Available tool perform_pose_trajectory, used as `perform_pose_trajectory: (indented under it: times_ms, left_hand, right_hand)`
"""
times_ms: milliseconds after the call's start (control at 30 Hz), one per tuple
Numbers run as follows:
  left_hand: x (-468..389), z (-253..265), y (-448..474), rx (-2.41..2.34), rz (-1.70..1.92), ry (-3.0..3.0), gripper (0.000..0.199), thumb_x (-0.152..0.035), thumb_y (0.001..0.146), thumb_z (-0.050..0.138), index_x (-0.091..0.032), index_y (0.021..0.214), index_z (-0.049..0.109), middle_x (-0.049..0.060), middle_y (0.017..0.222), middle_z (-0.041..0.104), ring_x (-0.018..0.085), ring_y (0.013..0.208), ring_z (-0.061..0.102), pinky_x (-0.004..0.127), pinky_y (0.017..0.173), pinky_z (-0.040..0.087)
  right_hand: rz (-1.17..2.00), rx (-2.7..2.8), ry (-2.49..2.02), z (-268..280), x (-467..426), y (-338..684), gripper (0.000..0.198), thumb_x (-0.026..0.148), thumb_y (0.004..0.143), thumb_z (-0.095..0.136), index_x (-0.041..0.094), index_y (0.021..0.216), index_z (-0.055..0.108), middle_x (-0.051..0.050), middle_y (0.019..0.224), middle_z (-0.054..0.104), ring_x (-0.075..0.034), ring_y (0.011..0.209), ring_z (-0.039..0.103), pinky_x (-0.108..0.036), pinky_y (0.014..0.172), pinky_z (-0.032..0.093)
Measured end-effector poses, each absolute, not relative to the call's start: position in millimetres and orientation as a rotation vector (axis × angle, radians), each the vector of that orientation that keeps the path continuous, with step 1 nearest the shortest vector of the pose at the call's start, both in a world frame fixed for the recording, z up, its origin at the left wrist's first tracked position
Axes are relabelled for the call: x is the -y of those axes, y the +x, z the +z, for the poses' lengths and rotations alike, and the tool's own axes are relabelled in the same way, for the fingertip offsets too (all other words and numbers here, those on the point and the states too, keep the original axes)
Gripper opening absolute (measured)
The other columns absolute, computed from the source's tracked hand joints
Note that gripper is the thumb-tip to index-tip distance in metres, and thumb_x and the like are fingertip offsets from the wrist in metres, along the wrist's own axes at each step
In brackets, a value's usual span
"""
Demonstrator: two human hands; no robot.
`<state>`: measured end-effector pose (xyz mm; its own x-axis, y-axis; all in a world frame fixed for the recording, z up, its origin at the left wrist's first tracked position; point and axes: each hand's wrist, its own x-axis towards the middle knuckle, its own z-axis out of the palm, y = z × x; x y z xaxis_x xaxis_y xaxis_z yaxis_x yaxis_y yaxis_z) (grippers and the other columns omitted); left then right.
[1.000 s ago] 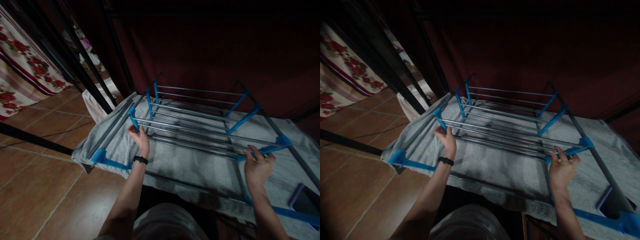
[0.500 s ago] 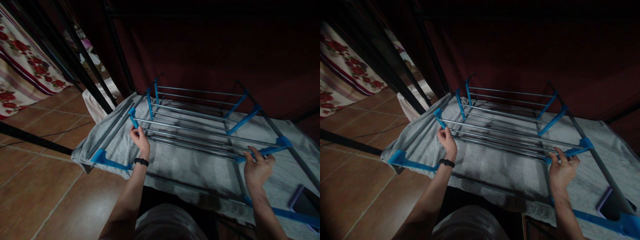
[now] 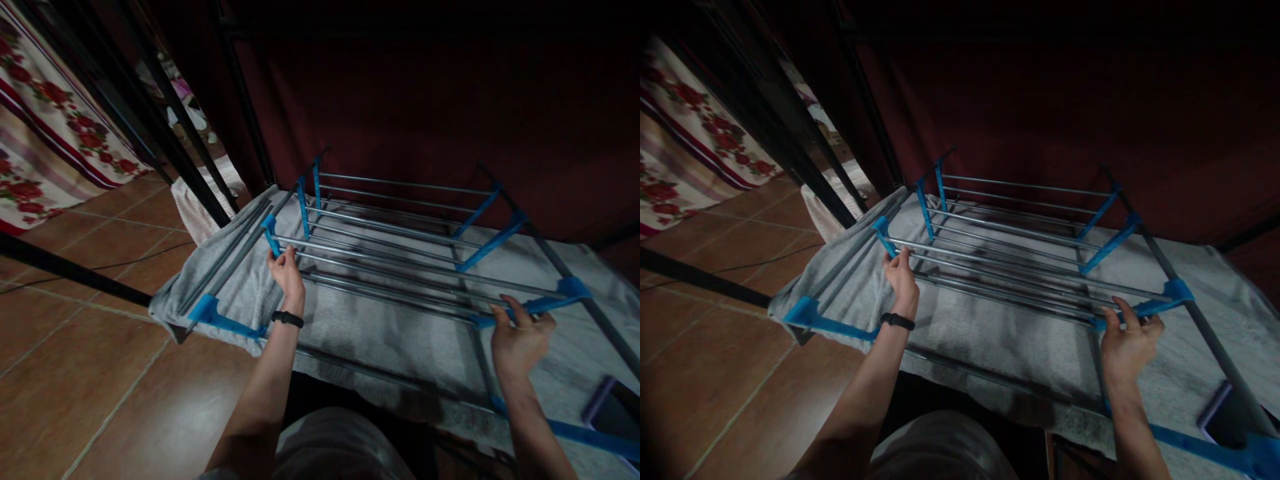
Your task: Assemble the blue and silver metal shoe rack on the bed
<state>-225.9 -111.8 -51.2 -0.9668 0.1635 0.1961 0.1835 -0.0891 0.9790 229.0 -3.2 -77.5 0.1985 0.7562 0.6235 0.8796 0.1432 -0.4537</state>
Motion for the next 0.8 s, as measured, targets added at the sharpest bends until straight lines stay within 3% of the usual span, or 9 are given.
perform_pose_trajectory:
  times_ms: [133, 333, 800]
  left_hand:
    - [109.4, -53.3, -230.0, 2.070, -2.335, -0.356, 0.032, -0.039, 0.087, 0.065, -0.014, 0.068, 0.067, 0.012, 0.135, 0.054, 0.025, 0.133, 0.044, 0.031, 0.113, 0.031]
    - [109.2, -56.1, -233.0, 2.066, -2.370, -0.345, 0.031, -0.039, 0.085, 0.066, -0.013, 0.068, 0.065, 0.011, 0.141, 0.048, 0.023, 0.118, 0.054, 0.032, 0.108, 0.037]
    - [106.9, -60.1, -236.7, 2.090, -2.319, -0.370, 0.036, -0.043, 0.086, 0.062, -0.015, 0.064, 0.060, 0.011, 0.134, 0.049, 0.023, 0.113, 0.052, 0.036, 0.107, 0.039]
  right_hand:
    - [-0.168, 1.582, -1.631, -78.8, 3.7, 228.1, 0.053, 0.061, 0.089, 0.055, 0.024, 0.122, 0.073, -0.019, 0.124, 0.053, -0.035, 0.109, 0.057, -0.045, 0.081, 0.045]
    - [-0.125, 1.543, -1.629, -79.7, 3.9, 226.2, 0.053, 0.061, 0.086, 0.058, 0.026, 0.124, 0.072, -0.018, 0.126, 0.053, -0.036, 0.111, 0.056, -0.046, 0.083, 0.045]
    - [-0.117, 1.561, -1.576, -80.4, 5.2, 226.9, 0.054, 0.060, 0.085, 0.059, 0.025, 0.124, 0.071, -0.018, 0.125, 0.052, -0.036, 0.114, 0.056, -0.048, 0.089, 0.046]
